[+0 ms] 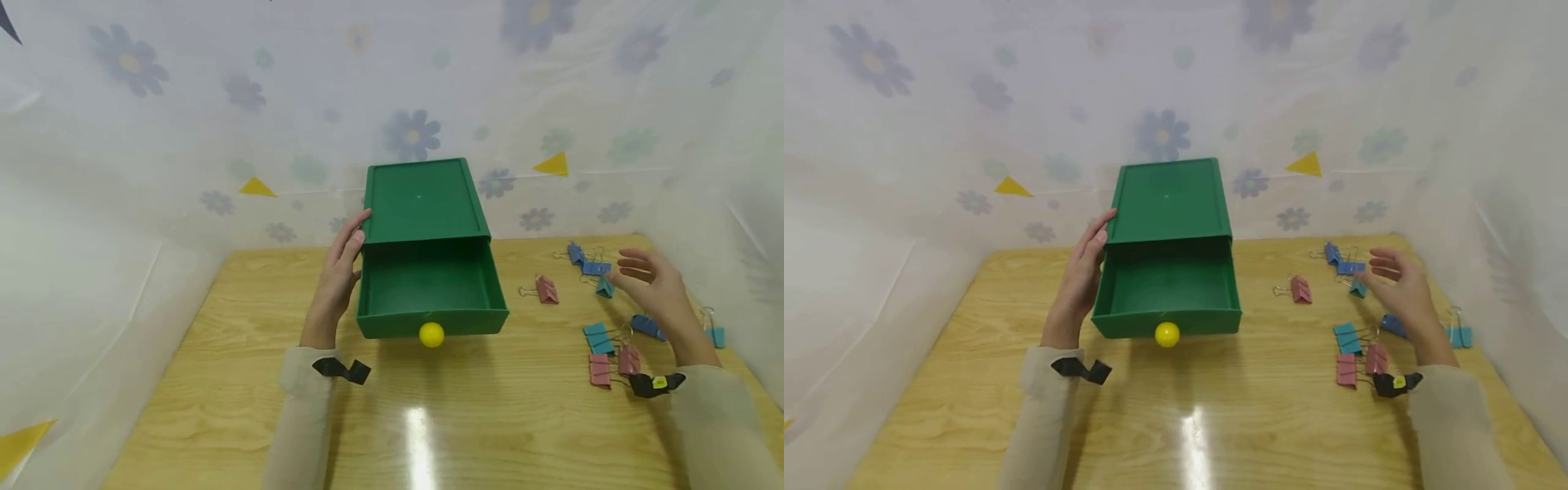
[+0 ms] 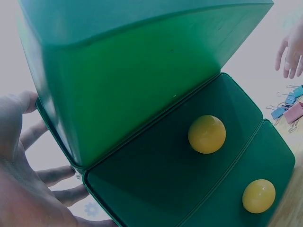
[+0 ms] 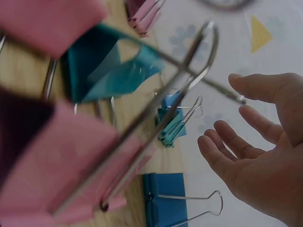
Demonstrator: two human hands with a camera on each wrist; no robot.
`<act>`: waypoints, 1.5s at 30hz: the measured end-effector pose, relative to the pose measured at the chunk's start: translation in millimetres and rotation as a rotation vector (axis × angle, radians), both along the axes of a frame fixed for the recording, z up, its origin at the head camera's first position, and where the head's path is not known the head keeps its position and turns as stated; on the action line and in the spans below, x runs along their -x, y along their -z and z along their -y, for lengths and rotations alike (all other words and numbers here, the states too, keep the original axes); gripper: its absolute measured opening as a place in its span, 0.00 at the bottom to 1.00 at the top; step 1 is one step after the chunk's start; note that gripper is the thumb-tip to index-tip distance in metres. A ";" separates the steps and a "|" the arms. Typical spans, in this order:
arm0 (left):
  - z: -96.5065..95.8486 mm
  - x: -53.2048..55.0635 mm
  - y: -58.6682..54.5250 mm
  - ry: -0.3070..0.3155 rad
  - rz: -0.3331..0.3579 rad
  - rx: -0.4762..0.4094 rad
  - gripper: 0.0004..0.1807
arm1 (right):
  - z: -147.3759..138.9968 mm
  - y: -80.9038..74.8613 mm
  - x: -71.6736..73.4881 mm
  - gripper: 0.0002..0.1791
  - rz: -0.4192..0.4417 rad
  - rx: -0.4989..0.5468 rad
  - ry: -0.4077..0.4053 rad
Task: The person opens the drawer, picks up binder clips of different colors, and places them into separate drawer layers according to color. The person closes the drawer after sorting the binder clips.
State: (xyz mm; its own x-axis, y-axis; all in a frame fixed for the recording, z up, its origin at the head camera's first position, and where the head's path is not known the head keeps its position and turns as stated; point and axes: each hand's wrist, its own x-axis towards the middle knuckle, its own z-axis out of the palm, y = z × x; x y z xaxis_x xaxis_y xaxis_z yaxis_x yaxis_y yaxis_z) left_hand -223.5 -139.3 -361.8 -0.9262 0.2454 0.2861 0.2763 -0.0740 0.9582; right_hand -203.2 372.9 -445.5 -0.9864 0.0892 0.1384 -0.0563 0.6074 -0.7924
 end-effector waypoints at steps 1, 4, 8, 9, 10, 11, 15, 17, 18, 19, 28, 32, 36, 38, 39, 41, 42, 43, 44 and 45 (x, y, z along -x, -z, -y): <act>0.2 0.0 0.5 0.001 0.002 0.000 0.25 | -1.7 2.4 2.0 0.34 0.005 -0.019 -0.015; 1.2 0.1 1.9 0.003 0.003 -0.003 0.25 | -5.7 7.9 7.7 0.35 0.024 -0.063 -0.065; 2.8 -0.4 3.0 0.004 0.000 -0.009 0.25 | -7.5 12.4 13.2 0.38 0.066 -0.108 -0.112; 3.2 -0.7 3.3 0.004 -0.002 -0.008 0.25 | -7.2 13.1 14.4 0.38 0.074 -0.124 -0.116; 3.5 -0.9 3.5 0.004 -0.001 -0.008 0.25 | -7.1 14.1 15.3 0.38 0.078 -0.135 -0.121; 3.7 -1.2 3.7 0.003 0.000 -0.008 0.25 | -6.8 14.8 15.9 0.37 0.086 -0.147 -0.124; 3.8 -2.7 4.1 0.003 0.002 -0.002 0.25 | -5.9 16.7 17.0 0.37 0.138 -0.185 -0.127; 3.6 -2.9 4.1 0.005 0.001 -0.004 0.25 | -6.2 16.6 17.1 0.37 0.166 -0.191 -0.131; 3.4 -3.1 3.8 0.004 -0.001 -0.003 0.25 | -6.3 16.2 17.1 0.38 0.179 -0.192 -0.132; 3.2 -3.2 3.7 0.004 -0.003 -0.004 0.25 | -6.5 15.9 17.2 0.38 0.187 -0.192 -0.133; 1.3 -4.0 0.8 -0.005 -0.011 0.007 0.25 | -8.1 14.8 17.3 0.39 0.185 -0.226 -0.121; 1.5 -3.6 1.4 -0.009 -0.012 0.012 0.25 | -9.3 13.8 15.9 0.41 0.199 -0.235 -0.123; 1.3 -3.2 1.7 -0.009 -0.013 0.014 0.25 | -11.3 11.2 11.0 0.41 0.206 -0.209 -0.150; 0.9 -2.8 1.4 -0.006 -0.014 0.012 0.25 | -11.8 9.7 8.6 0.41 0.198 -0.198 -0.154; 0.8 -2.6 1.3 -0.004 -0.014 0.009 0.25 | -11.6 8.7 7.7 0.41 0.191 -0.190 -0.152; 0.6 -2.4 1.0 -0.001 -0.015 0.009 0.25 | -10.7 7.0 7.2 0.40 0.175 -0.190 -0.124; 0.6 -2.2 0.9 0.000 -0.016 0.009 0.25 | -10.2 6.0 6.9 0.40 0.169 -0.184 -0.114; 0.5 -2.1 0.8 0.000 -0.015 0.010 0.25 | -9.6 4.7 6.7 0.41 0.165 -0.178 -0.102; 0.5 -2.1 0.8 0.001 -0.013 0.009 0.25 | -8.8 3.1 6.6 0.41 0.159 -0.171 -0.092; 0.4 -2.0 0.8 0.000 -0.012 0.010 0.25 | -8.1 1.7 6.5 0.41 0.152 -0.166 -0.085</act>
